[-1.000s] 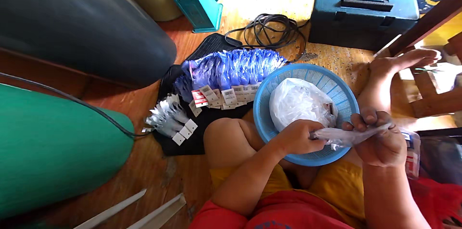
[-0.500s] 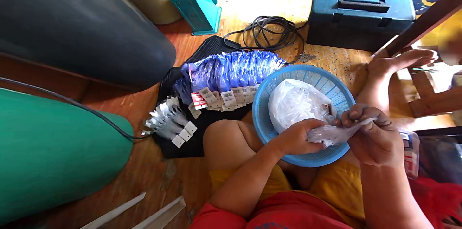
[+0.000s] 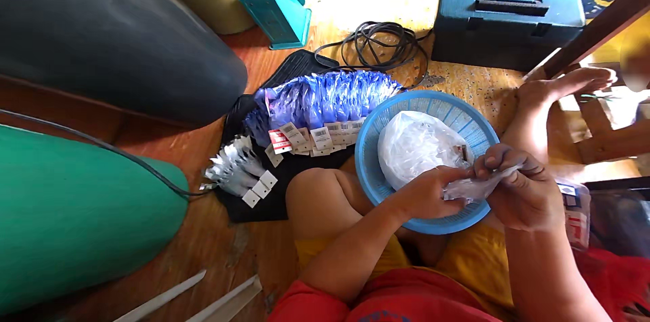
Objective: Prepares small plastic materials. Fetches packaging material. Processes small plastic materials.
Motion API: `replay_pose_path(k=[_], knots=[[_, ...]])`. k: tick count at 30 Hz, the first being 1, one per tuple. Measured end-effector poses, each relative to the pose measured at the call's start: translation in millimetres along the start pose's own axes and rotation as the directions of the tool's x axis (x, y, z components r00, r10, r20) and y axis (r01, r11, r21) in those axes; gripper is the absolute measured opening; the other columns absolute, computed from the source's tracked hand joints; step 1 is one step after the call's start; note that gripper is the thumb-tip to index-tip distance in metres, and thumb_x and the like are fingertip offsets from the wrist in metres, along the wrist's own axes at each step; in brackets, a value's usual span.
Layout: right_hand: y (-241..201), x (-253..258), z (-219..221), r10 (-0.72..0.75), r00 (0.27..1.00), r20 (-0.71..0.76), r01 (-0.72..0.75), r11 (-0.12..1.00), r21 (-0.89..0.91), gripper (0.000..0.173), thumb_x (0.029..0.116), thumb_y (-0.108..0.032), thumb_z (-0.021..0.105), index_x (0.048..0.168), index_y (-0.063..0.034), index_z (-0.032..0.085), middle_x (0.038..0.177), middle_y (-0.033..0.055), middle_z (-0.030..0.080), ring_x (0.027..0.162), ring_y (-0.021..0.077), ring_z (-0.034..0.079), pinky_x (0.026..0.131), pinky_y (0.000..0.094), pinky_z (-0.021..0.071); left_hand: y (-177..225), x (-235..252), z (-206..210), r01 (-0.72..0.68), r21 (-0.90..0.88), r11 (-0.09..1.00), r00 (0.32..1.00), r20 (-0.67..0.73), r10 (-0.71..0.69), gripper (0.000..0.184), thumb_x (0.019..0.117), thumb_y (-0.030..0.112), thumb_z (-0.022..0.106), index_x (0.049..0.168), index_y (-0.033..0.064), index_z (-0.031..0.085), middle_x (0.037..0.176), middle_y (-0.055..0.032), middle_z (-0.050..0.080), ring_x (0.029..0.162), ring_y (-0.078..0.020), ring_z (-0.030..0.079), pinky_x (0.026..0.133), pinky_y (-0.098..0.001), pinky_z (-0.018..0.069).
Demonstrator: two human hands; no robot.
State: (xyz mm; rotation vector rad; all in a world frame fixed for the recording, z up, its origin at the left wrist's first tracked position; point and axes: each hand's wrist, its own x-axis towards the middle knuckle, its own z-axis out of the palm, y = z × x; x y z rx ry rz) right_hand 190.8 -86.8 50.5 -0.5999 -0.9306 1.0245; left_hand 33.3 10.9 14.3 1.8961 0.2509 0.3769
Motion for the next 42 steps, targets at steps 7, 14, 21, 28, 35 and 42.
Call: replay_pose_path(k=[7, 14, 21, 28, 35, 42], knots=[[3.2, -1.1, -1.5, -0.005, 1.000, -0.010, 0.005, 1.000, -0.008, 0.011, 0.0977, -0.024, 0.069, 0.097, -0.0176, 0.078, 0.100, -0.0017, 0.073, 0.092, 0.0101, 0.069, 0.085, 0.0302, 0.0594, -3.9, -5.2, -2.8, -0.104, -0.071, 0.992, 0.993, -0.062, 0.099, 0.047, 0.0898, 0.012, 0.070, 0.131, -0.0094, 0.061, 0.127, -0.0222, 0.066, 0.123, -0.0207, 0.062, 0.108, -0.0343, 0.0476], [-2.7, -2.1, -3.0, -0.027, 1.000, -0.013, 0.027, 1.000, 0.005, 0.010, 0.0972, -0.024, 0.069, 0.097, -0.0181, 0.078, 0.102, -0.0003, 0.074, 0.093, 0.0125, 0.070, 0.085, 0.0322, 0.0598, -20.1, -15.7, -11.7, -0.044, -0.085, 0.995, 0.994, -0.103, 0.035, 0.036, 0.0895, 0.013, 0.075, 0.117, -0.0082, 0.066, 0.113, -0.0162, 0.069, 0.108, -0.0142, 0.066, 0.099, -0.0294, 0.0526], [-4.0, -4.3, -4.5, -0.035, 0.999, -0.018, 0.035, 0.999, 0.007, 0.010, 0.0971, -0.024, 0.070, 0.097, -0.0191, 0.078, 0.102, -0.0012, 0.074, 0.094, 0.0127, 0.071, 0.087, 0.0329, 0.0602, -18.2, -19.1, -20.2, -0.026, -0.111, 0.993, 0.996, -0.088, 0.016, 0.035, 0.0901, 0.020, 0.077, 0.111, -0.0067, 0.068, 0.108, -0.0126, 0.070, 0.103, -0.0087, 0.065, 0.095, -0.0251, 0.0524], [-3.0, -5.6, -6.0, -0.038, 0.999, -0.019, 0.038, 0.999, 0.005, 0.009, 0.0970, -0.023, 0.070, 0.098, -0.0196, 0.078, 0.103, -0.0014, 0.074, 0.095, 0.0128, 0.071, 0.086, 0.0329, 0.0603, -15.7, -19.7, -23.0, -0.034, -0.092, 0.995, 0.995, -0.093, 0.025, 0.030, 0.0870, 0.019, 0.080, 0.100, -0.0057, 0.069, 0.110, -0.0135, 0.069, 0.109, -0.0111, 0.063, 0.097, -0.0267, 0.0507], [-4.3, -6.0, -6.7, -0.034, 0.999, -0.022, 0.034, 0.999, 0.009, 0.009, 0.0967, -0.024, 0.070, 0.097, -0.0198, 0.078, 0.102, -0.0020, 0.073, 0.095, 0.0126, 0.070, 0.087, 0.0332, 0.0599, -10.5, -25.4, -36.5, -0.034, -0.122, 0.992, 0.995, -0.096, 0.023, 0.026, 0.0950, 0.022, 0.071, 0.098, -0.0040, 0.070, 0.105, -0.0083, 0.069, 0.103, -0.0065, 0.063, 0.094, -0.0257, 0.0522], [-1.5, -3.9, -4.1, -0.029, 0.999, -0.017, 0.029, 0.999, 0.018, 0.009, 0.0963, -0.023, 0.070, 0.096, -0.0181, 0.078, 0.101, -0.0011, 0.073, 0.093, 0.0129, 0.070, 0.086, 0.0333, 0.0602, 5.6, -22.7, -28.3, 0.099, 0.016, 0.995, 0.993, -0.063, -0.098, 0.030, 0.0967, 0.022, 0.065, 0.114, -0.0029, 0.067, 0.083, -0.0038, 0.064, 0.069, -0.0013, 0.054, 0.065, -0.0180, 0.0467]])
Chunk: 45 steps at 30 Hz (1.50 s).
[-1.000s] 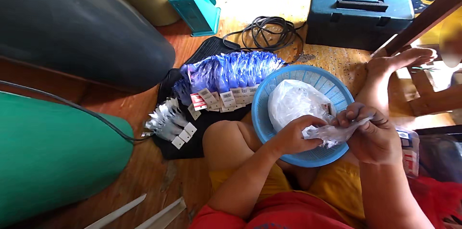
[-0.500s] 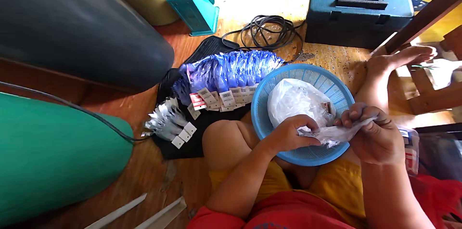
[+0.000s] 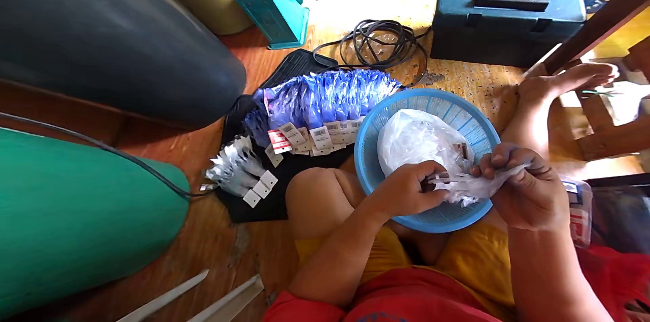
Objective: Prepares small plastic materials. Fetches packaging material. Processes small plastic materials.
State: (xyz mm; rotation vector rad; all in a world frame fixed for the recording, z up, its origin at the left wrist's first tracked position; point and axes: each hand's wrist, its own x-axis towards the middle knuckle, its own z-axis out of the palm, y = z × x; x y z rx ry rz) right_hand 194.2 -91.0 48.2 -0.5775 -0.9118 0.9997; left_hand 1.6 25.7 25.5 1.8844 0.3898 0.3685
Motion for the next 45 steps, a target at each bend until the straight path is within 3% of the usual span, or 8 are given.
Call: replay_pose_path(k=[6, 11, 16, 19, 22, 35, 41, 45], knots=[[0.5, 0.4, 0.9, 0.001, 1.000, 0.005, -0.001, 1.000, -0.002, 0.009, 0.0967, -0.023, 0.070, 0.097, -0.0186, 0.078, 0.101, -0.0018, 0.073, 0.093, 0.0120, 0.070, 0.085, 0.0324, 0.0601, 4.8, 4.9, 8.7, 0.067, 0.154, 0.986, 0.998, -0.013, -0.066, 0.033, 0.0934, 0.029, 0.070, 0.107, -0.0003, 0.071, 0.084, -0.0085, 0.066, 0.071, -0.0108, 0.055, 0.068, -0.0281, 0.0477], [-2.3, -0.5, -0.7, -0.003, 1.000, 0.000, 0.003, 1.000, -0.007, 0.009, 0.0964, -0.025, 0.070, 0.096, -0.0196, 0.078, 0.100, -0.0022, 0.073, 0.093, 0.0122, 0.070, 0.086, 0.0332, 0.0598, 4.4, -0.4, 2.6, -0.034, 0.150, 0.988, 0.994, -0.098, 0.049, 0.023, 0.0921, 0.018, 0.066, 0.103, -0.0009, 0.072, 0.106, -0.0135, 0.070, 0.103, -0.0188, 0.066, 0.092, -0.0360, 0.0539], [0.2, 1.5, 0.5, -0.001, 1.000, 0.009, 0.001, 1.000, 0.011, 0.010, 0.0966, -0.025, 0.070, 0.095, -0.0201, 0.078, 0.102, -0.0026, 0.073, 0.094, 0.0121, 0.070, 0.086, 0.0323, 0.0600, 19.3, 0.1, -0.3, 0.100, 0.183, 0.978, 0.995, -0.034, -0.095, 0.029, 0.0912, 0.017, 0.059, 0.114, -0.0001, 0.067, 0.090, -0.0123, 0.070, 0.080, -0.0178, 0.066, 0.074, -0.0371, 0.0557], [0.6, 1.6, 0.5, 0.006, 1.000, 0.012, -0.006, 1.000, 0.025, 0.009, 0.0967, -0.024, 0.070, 0.096, -0.0193, 0.078, 0.102, -0.0019, 0.073, 0.094, 0.0122, 0.070, 0.086, 0.0325, 0.0601, 27.6, 4.8, 2.6, 0.180, 0.283, 0.942, 0.980, 0.029, -0.196, 0.045, 0.0913, 0.029, 0.071, 0.128, 0.0049, 0.065, 0.101, -0.0139, 0.072, 0.088, -0.0240, 0.069, 0.083, -0.0453, 0.0561], [0.6, 1.8, 0.4, 0.008, 1.000, 0.016, -0.009, 1.000, 0.026, 0.009, 0.0968, -0.024, 0.070, 0.095, -0.0196, 0.078, 0.101, -0.0019, 0.073, 0.094, 0.0120, 0.070, 0.085, 0.0319, 0.0597, 29.6, 7.6, 7.1, 0.188, 0.342, 0.921, 0.978, 0.019, -0.207, 0.043, 0.0916, 0.031, 0.071, 0.124, 0.0033, 0.068, 0.101, -0.0147, 0.073, 0.092, -0.0266, 0.070, 0.088, -0.0483, 0.0540], [1.5, 0.0, -2.3, 0.013, 1.000, 0.004, -0.014, 0.999, 0.036, 0.009, 0.0964, -0.024, 0.070, 0.097, -0.0198, 0.078, 0.101, -0.0021, 0.073, 0.094, 0.0120, 0.070, 0.085, 0.0328, 0.0602, 23.8, 3.2, -6.9, 0.183, 0.281, 0.942, 0.981, 0.006, -0.192, 0.029, 0.0922, 0.026, 0.066, 0.110, 0.0038, 0.073, 0.091, -0.0106, 0.071, 0.081, -0.0183, 0.065, 0.076, -0.0399, 0.0543], [2.0, 0.8, -2.8, 0.011, 1.000, 0.008, -0.011, 0.999, 0.044, 0.010, 0.0972, -0.024, 0.069, 0.098, -0.0207, 0.078, 0.103, -0.0032, 0.073, 0.094, 0.0114, 0.070, 0.086, 0.0327, 0.0600, 11.5, -1.9, -10.6, -0.005, 0.195, 0.981, 1.000, -0.014, 0.008, 0.027, 0.0902, 0.012, 0.057, 0.107, -0.0031, 0.071, 0.110, -0.0163, 0.070, 0.107, -0.0238, 0.065, 0.094, -0.0408, 0.0533], [2.5, 1.4, -1.5, 0.012, 1.000, -0.002, -0.012, 0.999, 0.051, 0.009, 0.0961, -0.025, 0.070, 0.097, -0.0212, 0.078, 0.103, -0.0032, 0.073, 0.094, 0.0111, 0.070, 0.086, 0.0321, 0.0600, 16.0, 2.4, -4.6, 0.130, 0.193, 0.973, 0.988, 0.059, -0.144, 0.030, 0.0923, 0.018, 0.058, 0.114, -0.0010, 0.066, 0.095, -0.0147, 0.070, 0.087, -0.0214, 0.068, 0.079, -0.0422, 0.0558]])
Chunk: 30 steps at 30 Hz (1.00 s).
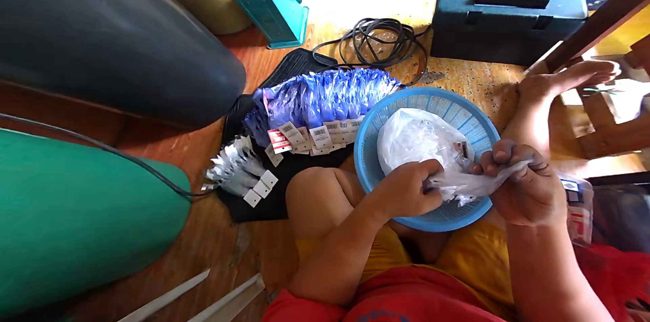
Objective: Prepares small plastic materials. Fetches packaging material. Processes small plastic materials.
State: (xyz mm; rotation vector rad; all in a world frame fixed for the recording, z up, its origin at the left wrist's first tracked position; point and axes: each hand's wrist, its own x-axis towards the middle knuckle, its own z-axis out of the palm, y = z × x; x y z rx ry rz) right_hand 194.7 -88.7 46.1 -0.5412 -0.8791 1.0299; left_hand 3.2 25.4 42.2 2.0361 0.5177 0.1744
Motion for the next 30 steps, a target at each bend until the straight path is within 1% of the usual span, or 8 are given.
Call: replay_pose_path(k=[3, 7, 10, 15, 22, 26, 28, 30], knots=[[-0.4, -0.2, 1.2, 0.004, 1.000, 0.000, -0.004, 1.000, 0.000, 0.008, 0.0957, -0.024, 0.071, 0.097, -0.0201, 0.078, 0.102, -0.0022, 0.073, 0.093, 0.0116, 0.070, 0.086, 0.0323, 0.0602, 9.4, 4.5, 6.7, 0.089, 0.081, 0.993, 0.995, 0.043, -0.093, 0.046, 0.0923, 0.031, 0.070, 0.128, 0.0028, 0.064, 0.107, -0.0159, 0.071, 0.098, -0.0259, 0.069, 0.091, -0.0463, 0.0543], [0.6, -1.0, 1.6, 0.008, 1.000, 0.001, -0.008, 1.000, 0.002, 0.009, 0.0960, -0.024, 0.071, 0.098, -0.0196, 0.078, 0.101, -0.0018, 0.073, 0.093, 0.0120, 0.070, 0.086, 0.0322, 0.0600, 12.2, 8.9, 15.9, 0.112, 0.146, 0.983, 0.993, 0.019, -0.116, 0.047, 0.0906, 0.035, 0.072, 0.125, 0.0036, 0.067, 0.111, -0.0155, 0.072, 0.107, -0.0280, 0.068, 0.099, -0.0488, 0.0503], [0.6, -1.8, 0.7, 0.005, 1.000, 0.000, -0.005, 1.000, -0.002, 0.009, 0.0961, -0.024, 0.070, 0.097, -0.0197, 0.078, 0.101, -0.0020, 0.073, 0.093, 0.0120, 0.070, 0.085, 0.0320, 0.0600, 9.7, 9.7, 18.1, 0.081, 0.144, 0.986, 0.997, 0.000, -0.082, 0.041, 0.0916, 0.032, 0.070, 0.122, 0.0031, 0.070, 0.108, -0.0147, 0.074, 0.104, -0.0272, 0.069, 0.098, -0.0486, 0.0508], [0.7, -2.1, 0.7, 0.007, 1.000, 0.003, -0.007, 1.000, -0.003, 0.009, 0.0962, -0.024, 0.070, 0.097, -0.0196, 0.078, 0.101, -0.0019, 0.073, 0.094, 0.0116, 0.070, 0.085, 0.0314, 0.0597, 2.2, 10.1, 18.2, 0.030, 0.113, 0.993, 1.000, -0.012, -0.029, 0.031, 0.0926, 0.025, 0.065, 0.111, 0.0020, 0.074, 0.099, -0.0146, 0.074, 0.096, -0.0251, 0.070, 0.089, -0.0468, 0.0544], [2.4, -2.4, -1.0, 0.010, 1.000, 0.007, -0.010, 1.000, 0.003, 0.010, 0.0966, -0.024, 0.070, 0.098, -0.0185, 0.078, 0.101, -0.0014, 0.073, 0.094, 0.0120, 0.070, 0.085, 0.0318, 0.0598, -2.8, 10.7, 16.9, 0.015, 0.037, 0.999, 0.999, 0.027, -0.016, 0.030, 0.0931, 0.027, 0.068, 0.105, 0.0004, 0.073, 0.093, -0.0134, 0.072, 0.087, -0.0208, 0.068, 0.083, -0.0423, 0.0546], [1.5, -3.3, -2.6, 0.010, 1.000, 0.000, -0.010, 1.000, -0.003, 0.009, 0.0964, -0.025, 0.070, 0.097, -0.0193, 0.078, 0.101, -0.0019, 0.073, 0.094, 0.0119, 0.070, 0.086, 0.0323, 0.0599, 1.3, 7.8, 6.3, 0.027, 0.069, 0.997, 0.999, 0.034, -0.029, 0.034, 0.0913, 0.030, 0.072, 0.106, 0.0000, 0.072, 0.099, -0.0149, 0.072, 0.095, -0.0231, 0.068, 0.088, -0.0435, 0.0544], [1.3, -2.7, -1.9, 0.001, 1.000, 0.000, -0.001, 1.000, 0.002, 0.009, 0.0962, -0.025, 0.070, 0.098, -0.0192, 0.078, 0.101, -0.0019, 0.073, 0.093, 0.0119, 0.070, 0.085, 0.0323, 0.0601, -1.3, 5.8, 4.5, 0.009, 0.047, 0.999, 1.000, 0.006, -0.009, 0.035, 0.0891, 0.031, 0.074, 0.105, -0.0009, 0.073, 0.105, -0.0160, 0.069, 0.103, -0.0263, 0.065, 0.093, -0.0447, 0.0521], [1.8, -1.8, -0.2, -0.005, 1.000, 0.001, 0.005, 1.000, -0.007, 0.009, 0.0961, -0.025, 0.070, 0.098, -0.0203, 0.078, 0.101, -0.0031, 0.073, 0.093, 0.0108, 0.070, 0.085, 0.0315, 0.0600, -3.9, 4.5, 5.8, -0.016, 0.004, 1.000, 0.999, -0.051, 0.017, 0.034, 0.0871, 0.029, 0.076, 0.100, -0.0017, 0.074, 0.109, -0.0152, 0.068, 0.107, -0.0256, 0.062, 0.093, -0.0422, 0.0507]])
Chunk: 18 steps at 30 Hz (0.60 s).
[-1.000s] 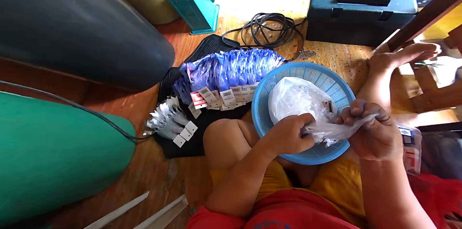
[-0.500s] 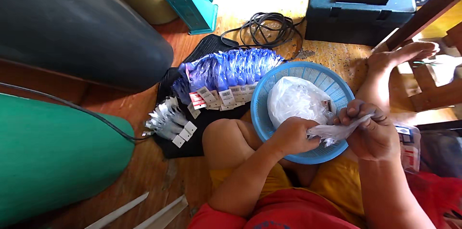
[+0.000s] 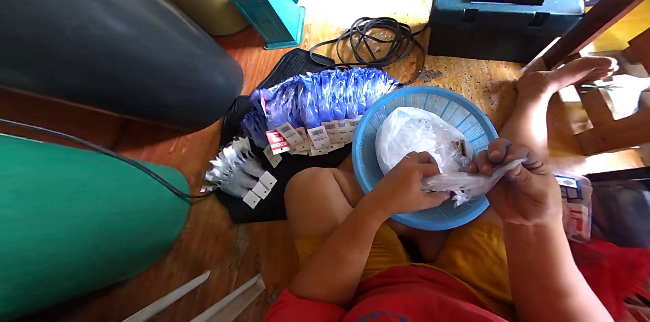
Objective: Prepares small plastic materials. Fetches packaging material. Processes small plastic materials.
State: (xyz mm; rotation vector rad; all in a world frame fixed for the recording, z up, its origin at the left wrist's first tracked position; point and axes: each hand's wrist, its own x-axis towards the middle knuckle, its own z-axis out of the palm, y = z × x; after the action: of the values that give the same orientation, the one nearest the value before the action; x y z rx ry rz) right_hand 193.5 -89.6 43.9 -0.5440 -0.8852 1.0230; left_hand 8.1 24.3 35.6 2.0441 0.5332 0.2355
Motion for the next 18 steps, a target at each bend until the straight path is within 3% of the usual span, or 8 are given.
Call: replay_pose_path(k=[5, 7, 12, 15, 18], knots=[[1.0, 0.8, 2.6, 0.002, 1.000, -0.008, -0.002, 1.000, 0.000, 0.009, 0.0959, -0.026, 0.071, 0.097, -0.0195, 0.078, 0.100, -0.0026, 0.073, 0.092, 0.0112, 0.070, 0.085, 0.0321, 0.0601, -7.3, 2.4, 15.7, -0.050, -0.131, 0.990, 0.994, -0.100, 0.037, 0.029, 0.0839, 0.026, 0.080, 0.082, -0.0011, 0.073, 0.118, -0.0124, 0.070, 0.120, -0.0198, 0.060, 0.102, -0.0357, 0.0487], [1.0, 0.4, 2.2, 0.002, 1.000, -0.010, -0.002, 1.000, 0.006, 0.009, 0.0957, -0.025, 0.071, 0.097, -0.0190, 0.078, 0.100, -0.0021, 0.073, 0.092, 0.0118, 0.070, 0.085, 0.0324, 0.0601, -9.1, 4.2, 25.3, -0.087, -0.145, 0.986, 0.986, -0.154, 0.064, 0.029, 0.0834, 0.026, 0.081, 0.080, -0.0011, 0.072, 0.116, -0.0124, 0.072, 0.122, -0.0205, 0.061, 0.104, -0.0363, 0.0481], [-1.5, 0.0, 1.4, -0.005, 1.000, -0.011, 0.005, 1.000, 0.014, 0.009, 0.0962, -0.024, 0.070, 0.097, -0.0191, 0.078, 0.101, -0.0018, 0.073, 0.092, 0.0117, 0.070, 0.085, 0.0316, 0.0600, -11.7, 6.6, 38.1, -0.138, -0.071, 0.988, 0.954, -0.276, 0.114, 0.023, 0.0848, 0.017, 0.076, 0.099, -0.0002, 0.077, 0.105, -0.0141, 0.075, 0.112, -0.0233, 0.068, 0.100, -0.0388, 0.0528], [-2.5, -0.5, 0.1, -0.003, 1.000, -0.023, 0.003, 1.000, 0.012, 0.008, 0.0958, -0.024, 0.071, 0.096, -0.0201, 0.078, 0.102, -0.0028, 0.073, 0.093, 0.0113, 0.070, 0.085, 0.0315, 0.0603, -12.8, 6.0, 35.2, -0.118, -0.046, 0.992, 0.954, -0.282, 0.101, 0.020, 0.0837, 0.015, 0.073, 0.097, 0.0003, 0.076, 0.101, -0.0123, 0.075, 0.106, -0.0210, 0.069, 0.095, -0.0376, 0.0543], [-3.3, -0.2, -0.1, -0.003, 1.000, -0.025, 0.003, 1.000, 0.016, 0.008, 0.0958, -0.024, 0.071, 0.096, -0.0210, 0.078, 0.102, -0.0036, 0.073, 0.093, 0.0105, 0.070, 0.086, 0.0320, 0.0603, -9.0, 4.3, 29.1, -0.048, -0.040, 0.998, 0.971, -0.236, 0.037, 0.022, 0.0843, 0.016, 0.067, 0.097, -0.0015, 0.071, 0.091, -0.0128, 0.071, 0.090, -0.0200, 0.068, 0.082, -0.0388, 0.0557]])
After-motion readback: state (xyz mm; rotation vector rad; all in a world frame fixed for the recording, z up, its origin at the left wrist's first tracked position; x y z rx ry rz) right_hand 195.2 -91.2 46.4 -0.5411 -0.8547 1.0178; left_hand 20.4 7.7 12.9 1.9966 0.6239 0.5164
